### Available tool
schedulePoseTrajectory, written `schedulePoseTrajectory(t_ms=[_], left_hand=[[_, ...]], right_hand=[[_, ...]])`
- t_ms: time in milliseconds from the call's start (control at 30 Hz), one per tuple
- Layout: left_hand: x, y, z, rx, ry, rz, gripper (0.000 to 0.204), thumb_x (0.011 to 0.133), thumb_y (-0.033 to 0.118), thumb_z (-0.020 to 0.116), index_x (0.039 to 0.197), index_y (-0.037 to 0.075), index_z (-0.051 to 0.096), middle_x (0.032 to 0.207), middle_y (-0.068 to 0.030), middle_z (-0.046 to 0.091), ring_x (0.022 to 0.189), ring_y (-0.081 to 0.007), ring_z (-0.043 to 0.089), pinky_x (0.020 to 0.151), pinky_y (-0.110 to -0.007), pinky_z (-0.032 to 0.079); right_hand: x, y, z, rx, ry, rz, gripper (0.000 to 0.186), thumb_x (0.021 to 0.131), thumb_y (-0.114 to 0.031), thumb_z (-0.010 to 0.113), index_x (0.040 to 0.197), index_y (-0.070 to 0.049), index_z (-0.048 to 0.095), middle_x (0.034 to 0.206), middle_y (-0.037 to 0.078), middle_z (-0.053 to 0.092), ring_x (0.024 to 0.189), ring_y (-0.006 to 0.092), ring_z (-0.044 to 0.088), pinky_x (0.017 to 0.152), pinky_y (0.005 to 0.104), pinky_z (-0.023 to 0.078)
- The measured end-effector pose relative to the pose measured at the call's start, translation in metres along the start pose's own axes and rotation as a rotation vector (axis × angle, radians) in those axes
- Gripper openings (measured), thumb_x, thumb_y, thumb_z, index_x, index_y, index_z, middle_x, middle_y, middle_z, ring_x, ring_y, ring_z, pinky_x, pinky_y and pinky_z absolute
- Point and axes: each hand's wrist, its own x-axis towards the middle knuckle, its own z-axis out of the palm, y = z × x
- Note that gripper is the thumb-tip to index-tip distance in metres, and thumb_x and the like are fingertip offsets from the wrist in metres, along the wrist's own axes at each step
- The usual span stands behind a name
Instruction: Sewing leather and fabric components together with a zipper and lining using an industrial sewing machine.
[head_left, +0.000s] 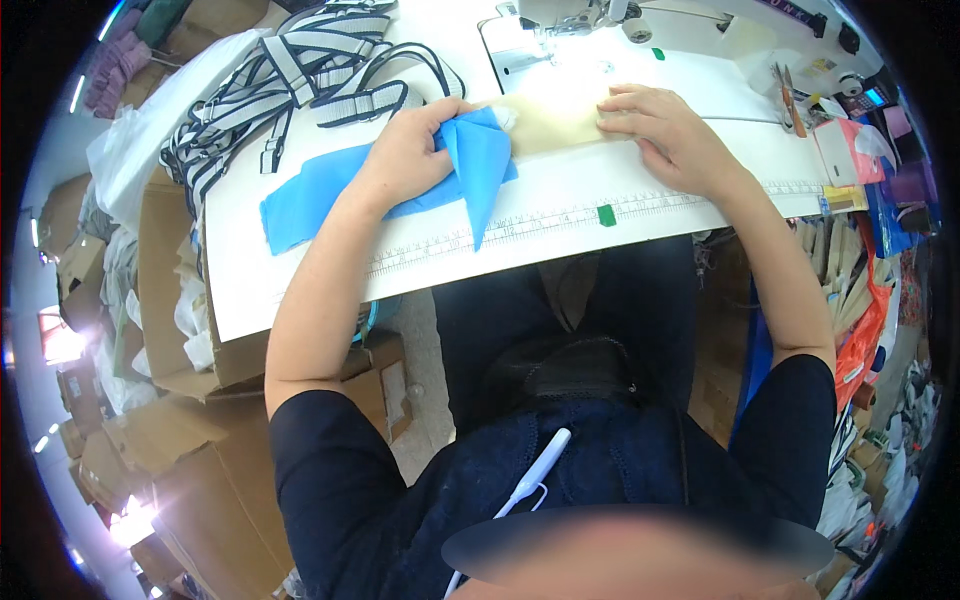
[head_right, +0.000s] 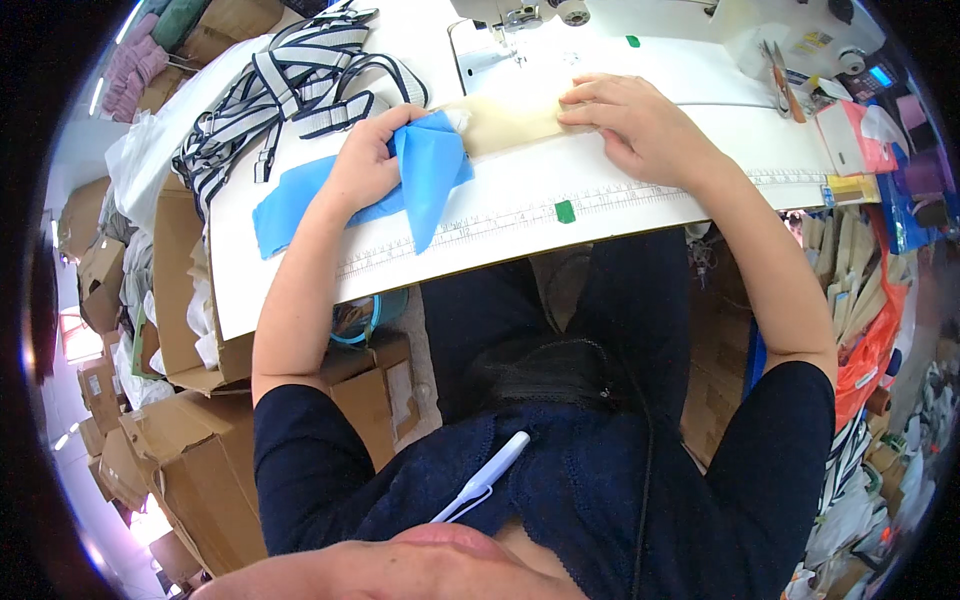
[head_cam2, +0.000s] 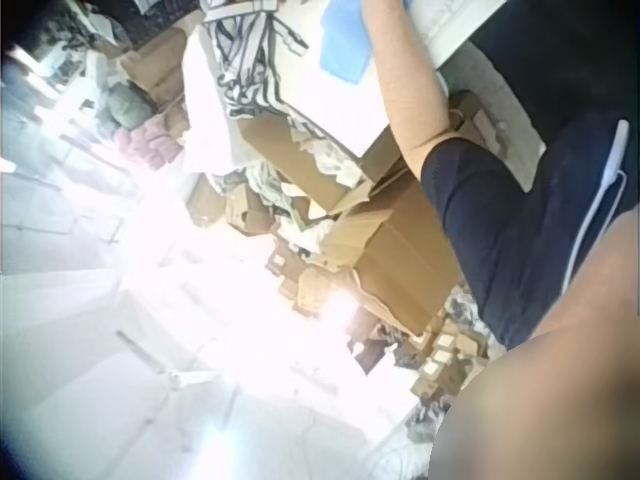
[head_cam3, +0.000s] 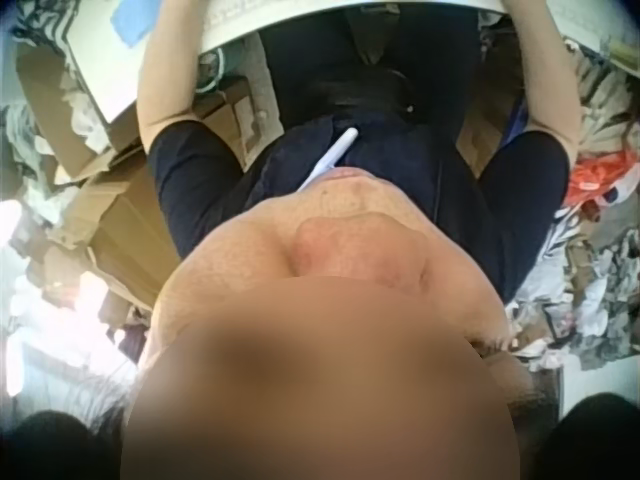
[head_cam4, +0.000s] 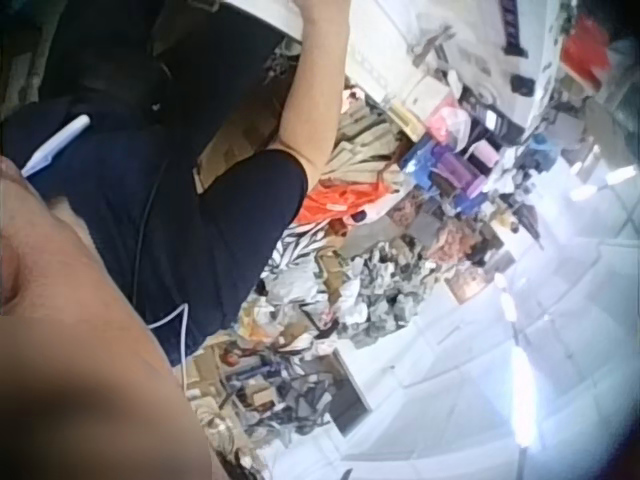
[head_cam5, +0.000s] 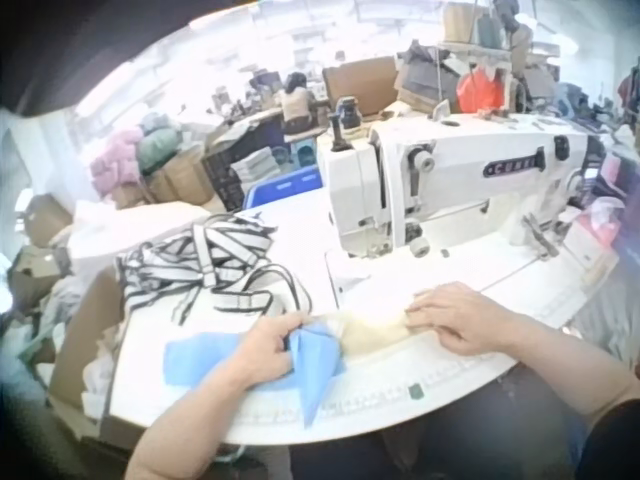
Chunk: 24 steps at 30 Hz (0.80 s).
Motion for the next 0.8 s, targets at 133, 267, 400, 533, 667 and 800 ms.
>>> schedulePoseTrajectory(t_ms=[133,267,400,533,667,800], left_hand=[[-0.004,-0.019,-0.012,0.014,0.011,0.036,0.032,0.077,0.006,0.064,0.109,0.008,0.066,0.085,-0.0150,0.069,0.077,-0.0248,0.067,0.074,-0.031,0.050],[-0.008,-0.046,-0.029,-0.017,0.019,0.037,0.026,0.078,0.012,0.070,0.102,0.005,0.066,0.080,-0.0083,0.068,0.073,-0.0141,0.060,0.074,-0.028,0.048],[-0.006,-0.048,-0.030,-0.026,0.007,0.044,0.025,0.077,0.012,0.070,0.101,0.005,0.067,0.080,-0.0076,0.068,0.073,-0.0145,0.061,0.074,-0.028,0.048],[-0.005,-0.047,-0.031,-0.019,0.010,0.031,0.024,0.077,0.011,0.070,0.100,0.006,0.067,0.079,-0.0068,0.067,0.074,-0.0146,0.061,0.074,-0.028,0.048],[-0.009,-0.047,-0.032,-0.065,0.000,-0.003,0.023,0.078,0.011,0.070,0.100,0.006,0.066,0.081,-0.0057,0.067,0.078,-0.0149,0.061,0.076,-0.028,0.047],[-0.014,-0.051,-0.033,-0.164,-0.012,-0.007,0.031,0.077,0.011,0.070,0.108,0.008,0.064,0.091,-0.0051,0.067,0.086,-0.0153,0.060,0.082,-0.028,0.047]], right_hand=[[0.014,-0.007,0.000,0.050,-0.036,-0.010,0.045,0.079,0.006,0.054,0.119,-0.011,0.065,0.129,0.008,0.059,0.124,0.0274,0.052,0.107,0.0405,0.039],[0.040,-0.009,0.004,0.072,-0.194,0.003,0.048,0.078,0.007,0.054,0.120,-0.014,0.066,0.131,0.007,0.059,0.123,0.0262,0.054,0.107,0.0417,0.039],[0.039,0.004,0.007,0.069,-0.203,-0.068,0.052,0.077,0.010,0.052,0.120,-0.015,0.067,0.134,0.006,0.058,0.123,0.0245,0.054,0.107,0.0433,0.039],[0.036,0.007,0.009,-0.034,-0.064,-0.233,0.045,0.078,0.006,0.052,0.116,-0.013,0.068,0.127,0.005,0.060,0.111,0.0232,0.058,0.100,0.0415,0.042],[0.049,0.003,0.007,0.019,-0.127,-0.189,0.044,0.075,0.006,0.053,0.112,-0.014,0.068,0.124,0.006,0.060,0.118,0.0228,0.056,0.103,0.0413,0.041],[0.052,0.005,0.015,0.169,-0.138,-0.142,0.041,0.074,0.005,0.053,0.108,-0.014,0.068,0.119,0.007,0.059,0.121,0.0224,0.054,0.106,0.0430,0.039]])
